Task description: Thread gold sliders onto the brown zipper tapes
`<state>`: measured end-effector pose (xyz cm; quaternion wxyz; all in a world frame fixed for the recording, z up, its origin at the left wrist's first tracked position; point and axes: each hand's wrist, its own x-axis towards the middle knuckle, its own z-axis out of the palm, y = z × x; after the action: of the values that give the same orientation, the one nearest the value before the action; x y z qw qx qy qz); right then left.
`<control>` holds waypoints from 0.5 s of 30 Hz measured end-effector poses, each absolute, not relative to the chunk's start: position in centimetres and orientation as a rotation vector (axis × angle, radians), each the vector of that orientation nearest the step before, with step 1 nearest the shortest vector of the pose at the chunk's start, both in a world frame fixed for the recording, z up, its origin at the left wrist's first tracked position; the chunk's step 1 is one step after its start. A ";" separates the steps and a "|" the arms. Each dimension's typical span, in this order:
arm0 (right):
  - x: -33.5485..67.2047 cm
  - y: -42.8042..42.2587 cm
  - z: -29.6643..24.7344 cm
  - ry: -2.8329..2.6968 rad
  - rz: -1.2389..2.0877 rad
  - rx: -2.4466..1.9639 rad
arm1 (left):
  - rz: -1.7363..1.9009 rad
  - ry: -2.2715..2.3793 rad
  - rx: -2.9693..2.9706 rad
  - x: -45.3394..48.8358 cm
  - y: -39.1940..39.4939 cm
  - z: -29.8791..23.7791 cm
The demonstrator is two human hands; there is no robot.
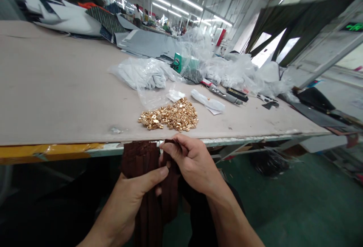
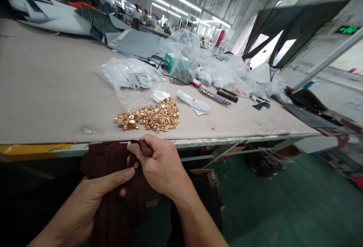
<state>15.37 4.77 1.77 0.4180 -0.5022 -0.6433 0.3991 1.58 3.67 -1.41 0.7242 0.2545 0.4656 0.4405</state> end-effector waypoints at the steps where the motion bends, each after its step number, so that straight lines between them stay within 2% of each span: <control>1: 15.6 4.5 1.8 -1.589 1.058 -1.234 | 0.956 1.019 0.619 1.5 3.4 -1.6; 7: 16.4 4.8 3.1 -1.479 1.067 -1.351 | 0.859 0.977 0.746 0.9 2.3 -2.1; 9: 15.9 6.0 3.6 -1.540 0.848 -1.482 | 0.857 0.972 0.696 0.7 2.5 -2.0; 13: 13.8 8.7 4.0 -1.828 0.170 -1.817 | 0.913 1.018 0.619 0.6 3.1 -1.8; 15: 12.9 9.7 4.0 -1.934 0.022 -1.938 | 0.950 1.037 0.632 0.5 3.4 -2.0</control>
<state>12.90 9.69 4.02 0.2004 -0.6935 -0.6919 0.0077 0.49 3.41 -2.01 0.7174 0.2857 0.4686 0.4291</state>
